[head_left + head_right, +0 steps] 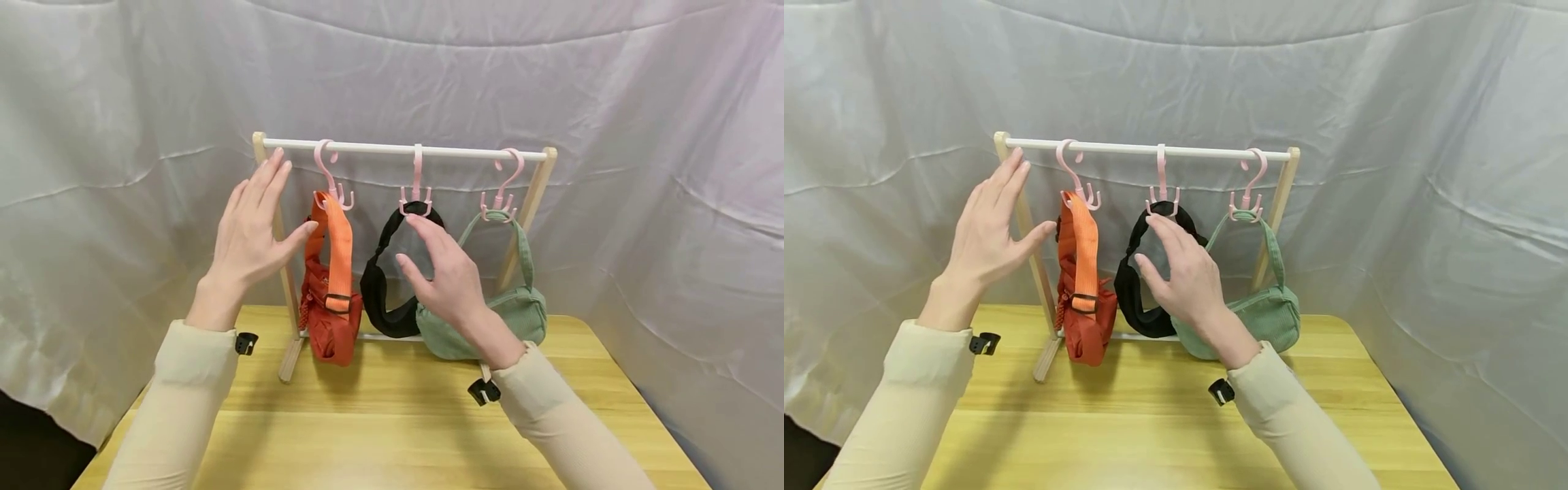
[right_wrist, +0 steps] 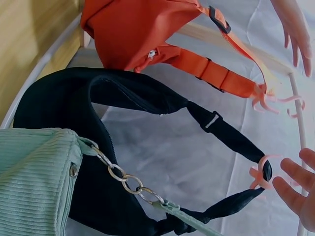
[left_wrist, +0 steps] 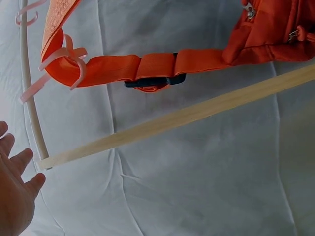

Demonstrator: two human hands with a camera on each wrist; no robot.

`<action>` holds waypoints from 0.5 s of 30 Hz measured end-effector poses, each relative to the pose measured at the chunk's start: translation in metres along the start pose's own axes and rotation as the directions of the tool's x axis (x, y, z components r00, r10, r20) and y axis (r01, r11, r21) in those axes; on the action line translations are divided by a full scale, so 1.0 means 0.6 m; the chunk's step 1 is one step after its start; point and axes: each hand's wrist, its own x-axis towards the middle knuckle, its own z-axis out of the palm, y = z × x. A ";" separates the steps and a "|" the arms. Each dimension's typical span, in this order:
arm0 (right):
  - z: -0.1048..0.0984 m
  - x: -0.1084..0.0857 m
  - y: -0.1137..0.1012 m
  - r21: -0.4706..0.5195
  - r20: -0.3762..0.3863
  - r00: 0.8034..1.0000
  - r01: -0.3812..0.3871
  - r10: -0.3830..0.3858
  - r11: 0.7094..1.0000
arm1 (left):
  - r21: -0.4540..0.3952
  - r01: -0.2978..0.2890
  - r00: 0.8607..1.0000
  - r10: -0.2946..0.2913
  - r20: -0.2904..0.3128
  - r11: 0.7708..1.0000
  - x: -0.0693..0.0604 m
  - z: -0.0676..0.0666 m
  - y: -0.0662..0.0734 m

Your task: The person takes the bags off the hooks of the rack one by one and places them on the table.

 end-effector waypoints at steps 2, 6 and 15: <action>0.003 0.002 -0.003 0.003 0.009 1.000 0.003 -0.003 1.000 | 0.004 -0.009 1.000 0.009 -0.003 1.000 0.006 -0.001 -0.001; 0.011 0.003 -0.007 0.011 0.020 1.000 0.003 -0.003 1.000 | 0.008 -0.038 0.999 0.038 -0.011 0.999 0.021 -0.002 -0.001; 0.028 0.009 -0.015 0.014 0.070 0.997 -0.036 0.035 0.999 | 0.004 -0.065 0.998 0.065 -0.003 0.998 0.043 0.006 -0.010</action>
